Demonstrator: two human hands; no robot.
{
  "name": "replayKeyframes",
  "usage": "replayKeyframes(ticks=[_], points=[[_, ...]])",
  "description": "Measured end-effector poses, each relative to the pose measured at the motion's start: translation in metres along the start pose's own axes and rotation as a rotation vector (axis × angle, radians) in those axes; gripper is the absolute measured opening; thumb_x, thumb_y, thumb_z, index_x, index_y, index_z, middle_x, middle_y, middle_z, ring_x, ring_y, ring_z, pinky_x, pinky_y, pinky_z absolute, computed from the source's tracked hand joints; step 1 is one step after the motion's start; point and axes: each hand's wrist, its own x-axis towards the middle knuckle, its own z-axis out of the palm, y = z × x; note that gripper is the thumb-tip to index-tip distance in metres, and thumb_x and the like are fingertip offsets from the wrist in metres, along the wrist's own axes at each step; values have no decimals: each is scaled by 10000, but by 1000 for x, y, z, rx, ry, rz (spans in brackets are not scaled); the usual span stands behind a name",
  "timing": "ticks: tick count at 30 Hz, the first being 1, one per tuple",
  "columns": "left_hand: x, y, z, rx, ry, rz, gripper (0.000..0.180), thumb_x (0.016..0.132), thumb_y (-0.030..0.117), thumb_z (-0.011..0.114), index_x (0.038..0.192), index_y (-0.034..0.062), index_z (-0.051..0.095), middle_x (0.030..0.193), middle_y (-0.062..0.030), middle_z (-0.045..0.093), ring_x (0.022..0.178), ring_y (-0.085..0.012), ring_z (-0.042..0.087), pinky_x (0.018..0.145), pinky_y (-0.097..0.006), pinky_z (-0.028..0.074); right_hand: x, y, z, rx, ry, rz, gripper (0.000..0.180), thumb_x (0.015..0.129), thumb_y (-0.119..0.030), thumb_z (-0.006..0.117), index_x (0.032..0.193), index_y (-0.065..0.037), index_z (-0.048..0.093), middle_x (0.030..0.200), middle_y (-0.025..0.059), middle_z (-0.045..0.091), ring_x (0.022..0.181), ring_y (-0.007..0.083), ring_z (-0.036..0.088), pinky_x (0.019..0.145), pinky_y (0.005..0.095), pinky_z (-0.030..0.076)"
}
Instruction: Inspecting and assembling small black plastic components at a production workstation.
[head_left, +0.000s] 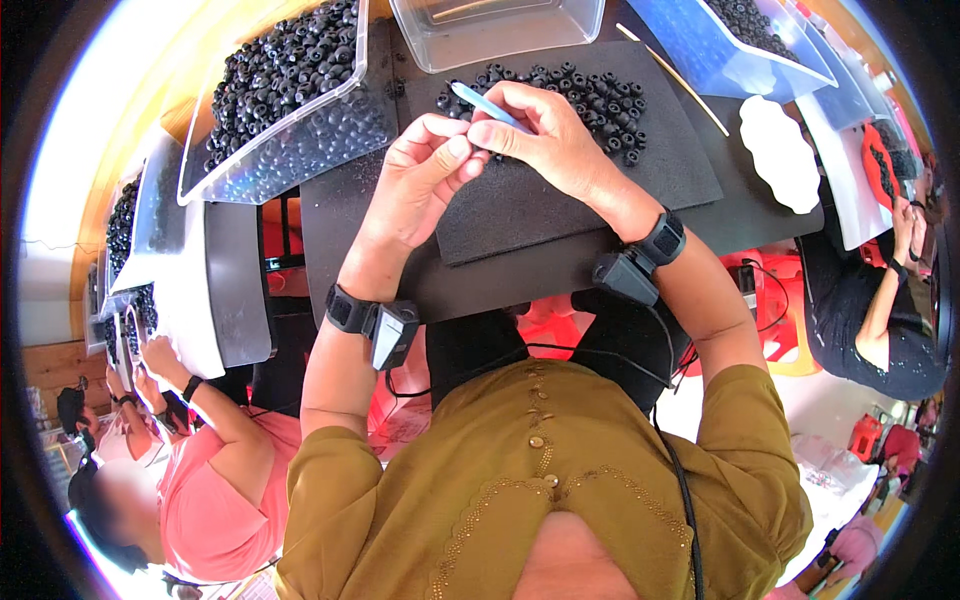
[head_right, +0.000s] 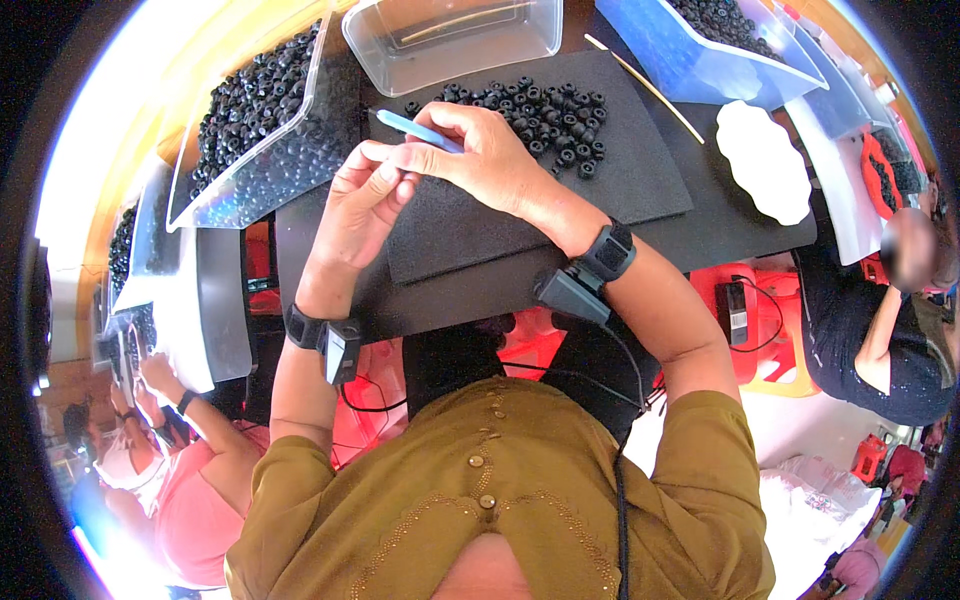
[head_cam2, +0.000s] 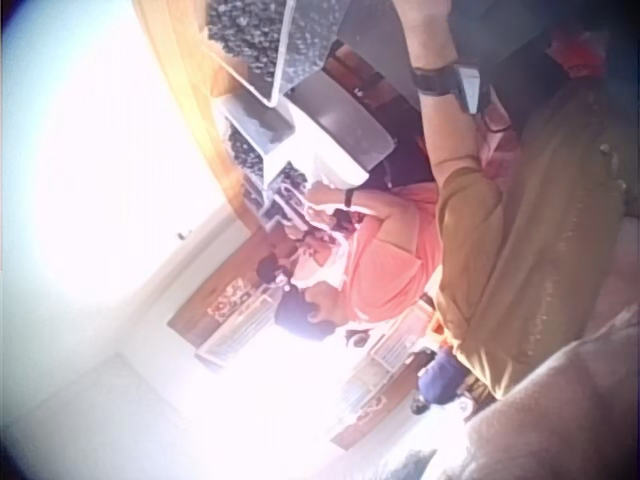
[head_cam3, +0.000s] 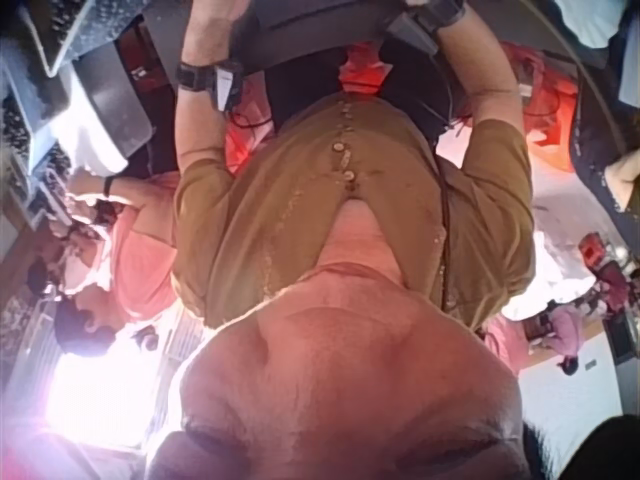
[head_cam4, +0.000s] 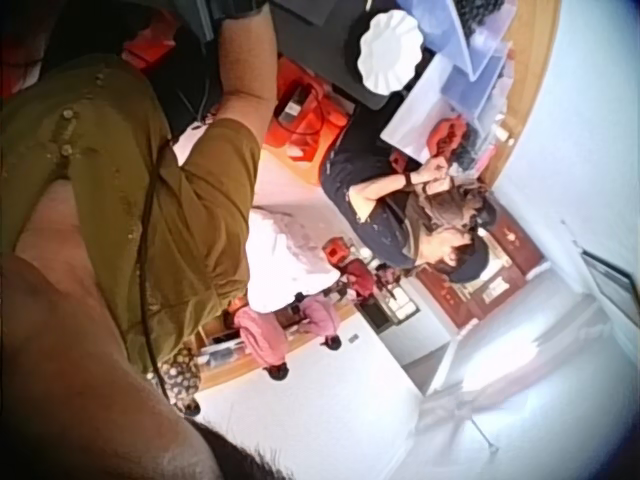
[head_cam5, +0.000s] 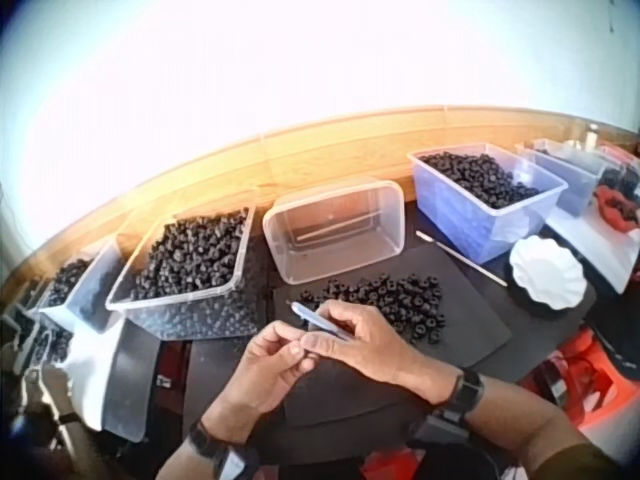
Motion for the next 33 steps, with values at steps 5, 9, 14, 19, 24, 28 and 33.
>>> replayKeyframes(ticks=[5, 9, 14, 19, 24, 28, 33], points=[[-1, 13, 10, 52, 19, 21, 116, 964, 56, 620, 1078, 43, 637, 1004, -63, 682, 900, -131, 667, 825, -257, 568, -3, -9, -2, 66, -69, -26, 289, 914, -284, 722, 1026, -30, 642, 872, -31, 602, 764, 27, 517, 672, 195, 419], [7, 60, 14, 431, 109, 326, 125, 918, 38, 665, 1040, 17, 650, 905, -76, 693, 778, -138, 670, 748, -283, 567, -4, -10, -2, -112, 72, -25, 284, 883, -283, 750, 1003, -36, 678, 782, -20, 627, 730, 44, 545, 669, 221, 439], [19, 177, -46, 1325, 561, 628, 203, 898, 109, 711, 1055, -18, 692, 901, -66, 713, 817, -102, 632, 772, -233, 508, 2, 5, -13, -77, 171, -57, 235, 937, -259, 685, 994, -30, 681, 754, -44, 591, 673, 36, 493, 615, 222, 402], [7, 210, -100, 1863, 714, 492, 223, 880, 84, 704, 1100, 45, 704, 1028, -49, 694, 894, -120, 645, 817, -244, 512, 1, 2, -14, -117, 204, -60, 203, 945, -233, 666, 976, -33, 678, 747, -32, 607, 658, 30, 492, 610, 214, 401], [-7, 166, -33, 1582, 596, 600, 255, 846, 1, 694, 1090, 75, 713, 1129, -59, 668, 986, -141, 651, 847, -271, 529, 2, 11, -19, -232, 315, -78, 222, 932, -238, 679, 984, -23, 692, 711, -14, 619, 645, 38, 504, 607, 224, 413], [-13, 101, 19, 1569, 233, 528, 203, 823, -45, 690, 998, 53, 725, 972, -58, 704, 907, -149, 658, 792, -268, 524, 3, 12, -22, -349, 343, -99, 213, 924, -228, 689, 997, -28, 694, 682, 15, 618, 610, 51, 507, 573, 239, 410], [4, 41, -4, 1594, 27, 368, 174, 843, 32, 698, 1016, 21, 695, 948, -124, 690, 855, -263, 681, 734, -334, 539, 6, 5, -17, -431, 340, -152, 199, 915, -213, 697, 983, -26, 685, 681, 53, 636, 575, 87, 540, 561, 266, 434]])
